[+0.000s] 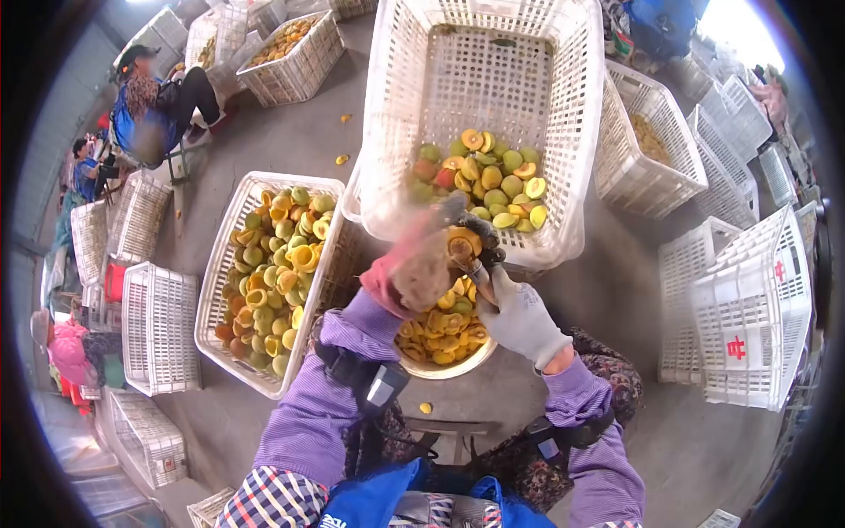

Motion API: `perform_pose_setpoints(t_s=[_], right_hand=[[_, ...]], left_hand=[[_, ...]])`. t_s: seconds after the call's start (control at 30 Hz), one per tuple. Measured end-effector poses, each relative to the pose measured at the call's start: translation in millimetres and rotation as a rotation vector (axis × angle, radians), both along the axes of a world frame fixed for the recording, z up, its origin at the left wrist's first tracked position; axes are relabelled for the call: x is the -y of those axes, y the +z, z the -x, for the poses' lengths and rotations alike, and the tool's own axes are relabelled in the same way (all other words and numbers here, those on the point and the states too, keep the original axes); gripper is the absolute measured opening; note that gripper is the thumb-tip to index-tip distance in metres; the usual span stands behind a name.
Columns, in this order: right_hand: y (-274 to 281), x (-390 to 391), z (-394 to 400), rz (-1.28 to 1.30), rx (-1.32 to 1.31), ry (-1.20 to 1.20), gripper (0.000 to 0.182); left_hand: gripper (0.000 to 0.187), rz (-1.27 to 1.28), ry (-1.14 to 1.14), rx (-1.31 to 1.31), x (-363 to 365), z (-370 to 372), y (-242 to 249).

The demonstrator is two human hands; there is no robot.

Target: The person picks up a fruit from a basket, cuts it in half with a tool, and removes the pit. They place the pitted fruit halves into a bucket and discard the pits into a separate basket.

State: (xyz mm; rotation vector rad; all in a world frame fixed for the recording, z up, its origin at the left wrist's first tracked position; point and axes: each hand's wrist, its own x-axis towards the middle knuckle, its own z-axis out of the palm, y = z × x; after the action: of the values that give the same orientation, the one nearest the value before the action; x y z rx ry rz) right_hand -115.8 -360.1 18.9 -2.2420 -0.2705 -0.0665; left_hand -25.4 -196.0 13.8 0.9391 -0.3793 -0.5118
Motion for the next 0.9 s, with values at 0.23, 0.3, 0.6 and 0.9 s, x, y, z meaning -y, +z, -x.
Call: perform_pose_setpoints(t_s=[0.23, 0.3, 0.6, 0.9], right_hand=[[11, -6, 8, -0.696, -0.532, 0.135, 0.01], [34, -3, 7, -0.927, -0.869, 0.193, 0.009], [23, -10, 6, -0.837, -0.989, 0.224, 0.01], [-42, -29, 42, 0.484, -0.125, 0.226, 0.023]], left_hand=[[0.02, 0.489, -0.18, -0.148, 19, -2, -12], [0.018, 0.543, -0.196, -0.168, 19, 2, -19], [0.03, -0.201, 0.034, -0.356, -16, -17, -5], [0.029, -1.511, 0.531, 0.331, -163, -30, -3]])
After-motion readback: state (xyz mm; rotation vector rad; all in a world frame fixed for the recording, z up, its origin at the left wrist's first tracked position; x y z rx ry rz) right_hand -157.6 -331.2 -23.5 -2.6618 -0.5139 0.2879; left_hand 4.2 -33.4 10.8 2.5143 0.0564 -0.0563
